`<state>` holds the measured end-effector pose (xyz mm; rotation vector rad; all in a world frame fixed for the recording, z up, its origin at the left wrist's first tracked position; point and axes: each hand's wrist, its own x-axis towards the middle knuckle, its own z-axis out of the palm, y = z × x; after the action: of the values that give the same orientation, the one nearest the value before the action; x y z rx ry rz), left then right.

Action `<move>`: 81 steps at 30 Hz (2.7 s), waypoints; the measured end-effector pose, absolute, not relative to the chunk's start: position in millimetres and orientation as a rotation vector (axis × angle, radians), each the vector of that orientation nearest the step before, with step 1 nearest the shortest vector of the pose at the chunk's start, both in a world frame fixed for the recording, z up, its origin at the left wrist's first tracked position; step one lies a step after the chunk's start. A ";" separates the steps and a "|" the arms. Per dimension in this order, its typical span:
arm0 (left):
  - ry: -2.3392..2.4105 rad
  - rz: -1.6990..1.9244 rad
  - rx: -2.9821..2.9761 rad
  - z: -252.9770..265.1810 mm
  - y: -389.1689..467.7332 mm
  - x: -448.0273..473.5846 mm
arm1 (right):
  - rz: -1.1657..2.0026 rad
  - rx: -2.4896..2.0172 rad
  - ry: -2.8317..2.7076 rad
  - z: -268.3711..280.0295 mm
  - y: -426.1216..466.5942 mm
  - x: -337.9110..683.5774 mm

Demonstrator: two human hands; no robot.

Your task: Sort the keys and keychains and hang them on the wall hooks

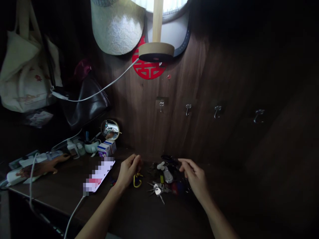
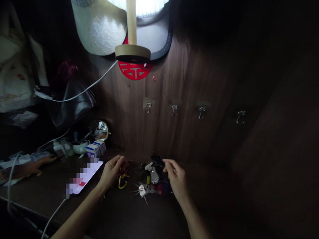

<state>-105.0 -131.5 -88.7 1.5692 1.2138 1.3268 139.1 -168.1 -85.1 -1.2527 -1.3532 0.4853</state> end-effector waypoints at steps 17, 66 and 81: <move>1.626 1.086 2.155 -141.7 -112.7 -127.6 | 0.002 -1.381 -1.965 -154.1 -148.3 138.2; 0.587 1.194 0.990 -92.4 -116.5 -64.0 | 0.244 -1.118 -1.779 -136.0 -162.1 111.1; 0.841 1.131 1.374 -110.9 -123.2 -41.0 | 0.440 -1.139 -1.399 -134.7 -157.8 116.4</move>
<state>-41.0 -123.2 -110.9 1.3736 0.8412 1.1306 116.4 -157.8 -134.7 -1.1386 -1.3995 0.4400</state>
